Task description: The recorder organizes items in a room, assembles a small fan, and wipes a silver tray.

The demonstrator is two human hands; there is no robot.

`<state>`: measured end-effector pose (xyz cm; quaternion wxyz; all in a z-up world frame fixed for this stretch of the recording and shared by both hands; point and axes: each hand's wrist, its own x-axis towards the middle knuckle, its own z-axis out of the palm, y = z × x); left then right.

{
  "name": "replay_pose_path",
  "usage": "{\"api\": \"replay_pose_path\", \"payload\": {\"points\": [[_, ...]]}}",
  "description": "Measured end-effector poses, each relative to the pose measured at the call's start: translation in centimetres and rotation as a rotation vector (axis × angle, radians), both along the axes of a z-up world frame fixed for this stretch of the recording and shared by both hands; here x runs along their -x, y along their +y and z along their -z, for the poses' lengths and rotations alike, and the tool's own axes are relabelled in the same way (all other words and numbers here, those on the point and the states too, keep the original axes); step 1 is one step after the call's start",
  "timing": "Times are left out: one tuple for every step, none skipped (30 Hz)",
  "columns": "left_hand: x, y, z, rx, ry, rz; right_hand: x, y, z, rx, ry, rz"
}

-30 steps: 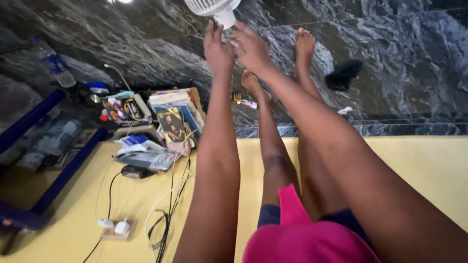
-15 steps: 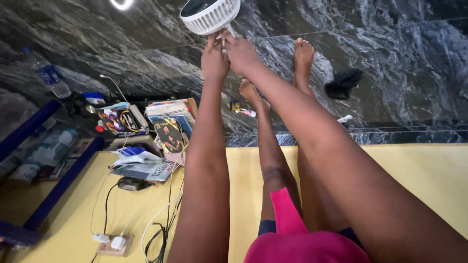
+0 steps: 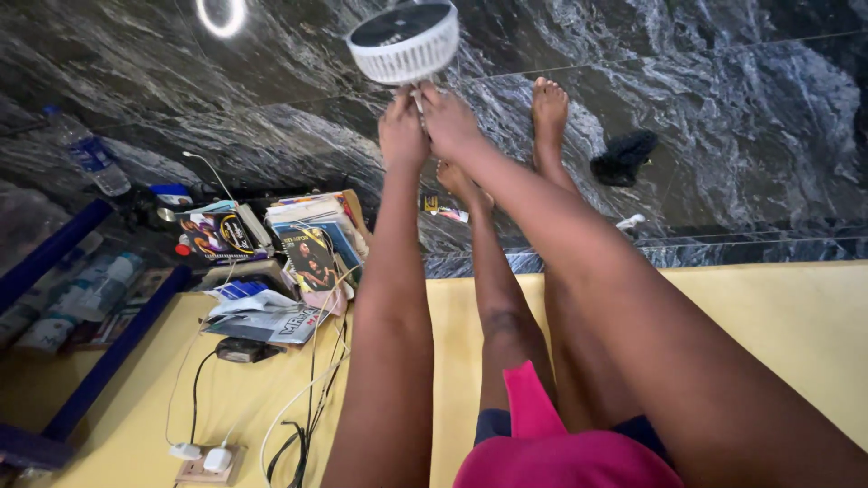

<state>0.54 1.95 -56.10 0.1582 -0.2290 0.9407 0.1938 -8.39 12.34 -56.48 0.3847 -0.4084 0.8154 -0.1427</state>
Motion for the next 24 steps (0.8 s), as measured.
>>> {"api": "replay_pose_path", "payload": {"points": [[-1.0, 1.1, 0.4, -0.002, 0.002, 0.001, -0.2, 1.2, -0.9, -0.002, 0.002, 0.001], [-1.7, 1.9, 0.8, -0.021, 0.008, 0.021, -0.3, 2.2, -1.7, 0.053, 0.001, 0.028], [-2.5, 2.8, 1.3, -0.040, 0.013, 0.041, -0.3, 3.2, -2.6, 0.109, 0.000, 0.054], [-2.8, 3.8, 0.7, -0.038, 0.017, 0.046, -0.5, 4.2, -3.5, 0.110, 0.004, 0.059], [-3.2, 4.8, 0.1, -0.086, 0.052, 0.052, -0.8, 5.3, -4.4, 0.080, -0.108, 0.105], [-3.7, 5.8, -0.5, -0.137, 0.085, 0.060, -1.2, 6.4, -5.3, 0.046, -0.221, 0.153], [-3.7, 6.9, -1.9, -0.139, 0.088, 0.067, -2.2, 7.7, -5.3, 0.045, -0.218, 0.159], [-3.7, 7.9, -3.2, -0.188, 0.024, 0.048, -3.0, 8.9, -5.2, 0.045, -0.180, 0.164], [-3.6, 8.9, -4.5, -0.236, -0.040, 0.029, -3.8, 10.0, -5.1, 0.045, -0.142, 0.168], [-4.1, 9.7, -4.7, -0.233, -0.039, 0.031, -4.1, 10.7, -5.5, 0.048, -0.141, 0.170], [-4.6, 10.5, -4.8, -0.221, -0.035, 0.051, -4.4, 11.3, -6.0, -0.015, -0.157, 0.165], [-5.0, 11.3, -4.9, -0.210, -0.029, 0.072, -4.8, 12.0, -6.5, -0.078, -0.172, 0.162], [-4.9, 11.6, -5.6, -0.208, -0.026, 0.076, -5.2, 12.6, -6.6, -0.077, -0.170, 0.165], [-4.8, 11.9, -6.3, -0.145, 0.003, 0.144, -5.5, 13.3, -6.7, -0.059, -0.136, 0.128], [-4.6, 12.2, -7.0, -0.081, 0.033, 0.213, -5.8, 13.9, -6.9, -0.042, -0.102, 0.091], [-5.0, 12.6, -6.9, -0.077, 0.040, 0.216, -5.6, 13.9, -8.0, -0.039, -0.095, 0.095], [-5.5, 13.0, -6.8, -0.223, -0.085, 0.156, -5.3, 14.0, -9.1, -0.080, -0.146, 0.129], [-5.6, 13.4, -6.7, -0.367, -0.205, 0.095, -4.7, 14.0, -10.1, -0.119, -0.192, 0.163], [-5.5, 13.5, -7.3, -0.362, -0.195, 0.100, -4.6, 14.2, -10.8, -0.114, -0.182, 0.166], [-5.4, 13.5, -7.9, -0.367, -0.190, 0.097, -4.4, 14.2, -11.4, -0.135, -0.205, 0.154], [-5.3, 13.4, -8.5, -0.372, -0.184, 0.095, -4.3, 14.3, -12.0, -0.156, -0.228, 0.142], [-5.1, 13.3, -9.0, -0.365, -0.173, 0.100, -4.1, 14.2, -12.7, -0.148, -0.216, 0.146], [-5.0, 13.1, -9.5, -0.379, -0.162, 0.105, -4.0, 14.2, -13.3, -0.119, -0.207, 0.183], [-5.1, 13.1, -10.1, -0.393, -0.154, 0.109, -4.0, 14.2, -14.1, -0.089, -0.201, 0.218]]}}
